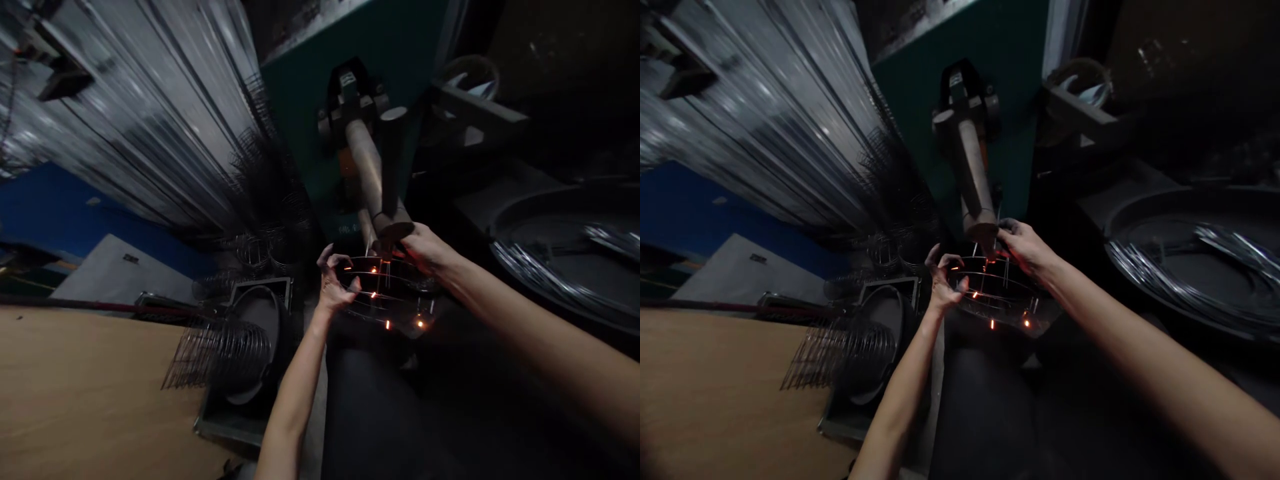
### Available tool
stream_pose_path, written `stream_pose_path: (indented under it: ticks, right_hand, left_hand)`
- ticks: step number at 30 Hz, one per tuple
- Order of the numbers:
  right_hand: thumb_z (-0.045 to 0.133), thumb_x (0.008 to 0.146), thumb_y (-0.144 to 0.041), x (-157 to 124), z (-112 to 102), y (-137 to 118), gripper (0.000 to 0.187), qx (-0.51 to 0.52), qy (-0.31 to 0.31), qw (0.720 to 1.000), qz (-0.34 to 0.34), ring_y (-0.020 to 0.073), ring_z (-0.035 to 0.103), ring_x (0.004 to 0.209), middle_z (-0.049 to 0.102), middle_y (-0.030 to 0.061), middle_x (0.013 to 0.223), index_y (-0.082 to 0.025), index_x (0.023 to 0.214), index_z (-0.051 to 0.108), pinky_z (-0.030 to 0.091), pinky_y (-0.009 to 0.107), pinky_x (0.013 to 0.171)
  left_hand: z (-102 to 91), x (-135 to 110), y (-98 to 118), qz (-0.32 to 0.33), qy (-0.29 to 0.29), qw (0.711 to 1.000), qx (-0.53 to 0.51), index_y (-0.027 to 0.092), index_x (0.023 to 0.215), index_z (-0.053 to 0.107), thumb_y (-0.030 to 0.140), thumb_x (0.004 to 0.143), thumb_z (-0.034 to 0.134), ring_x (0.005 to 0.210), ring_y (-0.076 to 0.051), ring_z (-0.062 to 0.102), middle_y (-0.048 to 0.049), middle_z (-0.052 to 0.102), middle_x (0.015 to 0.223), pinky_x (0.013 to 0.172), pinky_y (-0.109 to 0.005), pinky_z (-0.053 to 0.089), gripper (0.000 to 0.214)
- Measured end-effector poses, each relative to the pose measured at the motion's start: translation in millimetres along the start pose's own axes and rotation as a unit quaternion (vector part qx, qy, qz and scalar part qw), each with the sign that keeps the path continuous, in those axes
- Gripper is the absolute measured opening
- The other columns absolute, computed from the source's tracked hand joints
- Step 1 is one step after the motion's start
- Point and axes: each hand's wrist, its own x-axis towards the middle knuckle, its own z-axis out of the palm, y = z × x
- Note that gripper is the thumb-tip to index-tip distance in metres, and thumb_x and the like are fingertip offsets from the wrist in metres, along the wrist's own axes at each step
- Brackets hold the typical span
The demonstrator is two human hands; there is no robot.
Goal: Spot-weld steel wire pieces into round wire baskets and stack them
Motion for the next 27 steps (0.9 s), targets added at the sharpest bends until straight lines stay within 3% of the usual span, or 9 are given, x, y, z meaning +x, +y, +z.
stream_pose_path:
  ticks: [6, 10, 12, 14, 16, 19, 21, 24, 27]
  right_hand:
    - [0.069, 0.077, -0.021, 17, -8, -23, 0.018, 0.002, 0.033, 0.999, 0.021, 0.0035, 0.036, 0.038, 0.049, -0.0045, 0.052, -0.015, 0.080, 0.053, 0.023, 0.014, 0.034]
    - [0.066, 0.083, -0.034, 3, -32, -44, 0.023, -0.136, 0.061, 0.988, 0.046, 0.0056, 0.037, 0.038, 0.050, -0.0016, 0.055, -0.015, 0.078, 0.054, 0.026, 0.018, 0.035]
    - [0.066, 0.081, -0.044, -24, -51, -43, 0.030, -0.284, 0.065, 0.956, 0.028, 0.0109, 0.048, 0.047, 0.056, 0.0024, 0.062, -0.015, 0.082, 0.057, 0.036, 0.022, 0.042]
    - [0.066, 0.077, -0.051, -65, -72, -37, 0.037, -0.449, 0.060, 0.891, -0.023, 0.0184, 0.058, 0.060, 0.062, 0.0054, 0.069, -0.016, 0.089, 0.061, 0.044, 0.028, 0.053]
    - [0.062, 0.077, -0.053, -112, -94, -31, 0.042, -0.559, 0.003, 0.825, -0.083, 0.0235, 0.061, 0.066, 0.063, 0.0062, 0.070, -0.017, 0.100, 0.062, 0.046, 0.033, 0.060]
    - [0.047, 0.086, -0.050, -172, -124, -34, 0.039, -0.588, -0.096, 0.783, -0.178, 0.0251, 0.062, 0.062, 0.064, 0.0068, 0.070, -0.022, 0.110, 0.060, 0.046, 0.037, 0.061]
    - [0.043, 0.089, -0.047, -189, -140, -38, 0.033, -0.574, -0.105, 0.780, -0.227, 0.0251, 0.063, 0.063, 0.067, 0.0069, 0.076, -0.026, 0.107, 0.061, 0.046, 0.037, 0.059]
    - [0.043, 0.089, -0.043, -173, -147, -28, 0.030, -0.562, -0.084, 0.789, -0.231, 0.0259, 0.065, 0.066, 0.069, 0.0068, 0.079, -0.025, 0.104, 0.062, 0.047, 0.036, 0.060]
    - [0.043, 0.090, -0.034, -123, -130, 6, 0.032, -0.556, -0.061, 0.808, -0.183, 0.0252, 0.068, 0.080, 0.071, 0.0085, 0.090, -0.019, 0.112, 0.062, 0.050, 0.033, 0.073]
  left_hand:
    - [-4.4, 5, -6, 0.094, -0.013, 0.994, 0.051, 0.021, 0.134, 0.018, 0.024, 0.070, 0.062, 0.093, -0.020, 0.057, -0.0061, 0.054, 0.102, 0.084, -0.039, 0.048, 0.078]
    - [10.5, -28, 6, 0.183, -0.047, 0.975, 0.120, 0.021, 0.134, 0.030, 0.030, 0.069, 0.067, 0.096, -0.024, 0.056, -0.0102, 0.056, 0.105, 0.083, -0.042, 0.046, 0.075]
    - [19.3, -57, 24, 0.224, -0.145, 0.949, 0.167, 0.025, 0.131, 0.040, 0.037, 0.067, 0.071, 0.097, -0.026, 0.055, -0.0112, 0.057, 0.109, 0.084, -0.043, 0.043, 0.072]
    - [22.7, -84, 47, 0.271, -0.261, 0.908, 0.184, 0.034, 0.131, 0.044, 0.045, 0.066, 0.074, 0.104, -0.028, 0.054, -0.0112, 0.055, 0.123, 0.088, -0.044, 0.041, 0.072]
    - [20.0, -98, 67, 0.293, -0.282, 0.904, 0.130, 0.041, 0.135, 0.039, 0.054, 0.069, 0.071, 0.115, -0.029, 0.050, -0.0092, 0.048, 0.136, 0.094, -0.045, 0.038, 0.075]
    - [11.0, -93, 82, 0.127, -0.111, 0.986, 0.011, 0.036, 0.146, 0.021, 0.058, 0.072, 0.068, 0.128, -0.030, 0.041, -0.0112, 0.040, 0.143, 0.101, -0.046, 0.037, 0.090]
    - [5.8, -86, 88, -0.023, -0.069, 0.996, -0.048, 0.029, 0.146, 0.024, 0.058, 0.073, 0.068, 0.127, -0.029, 0.043, -0.0132, 0.045, 0.138, 0.100, -0.044, 0.039, 0.090]
    - [5.4, -86, 111, -0.163, -0.176, 0.956, -0.167, 0.020, 0.120, 0.058, 0.055, 0.082, 0.059, 0.082, -0.018, 0.062, -0.0064, 0.066, 0.089, 0.075, -0.029, 0.049, 0.052]
    - [21.7, -94, 146, -0.293, -0.165, 0.893, -0.300, 0.017, 0.102, 0.063, 0.054, 0.086, 0.055, 0.042, -0.005, 0.035, 0.0060, 0.043, 0.051, 0.045, -0.017, 0.032, 0.040]
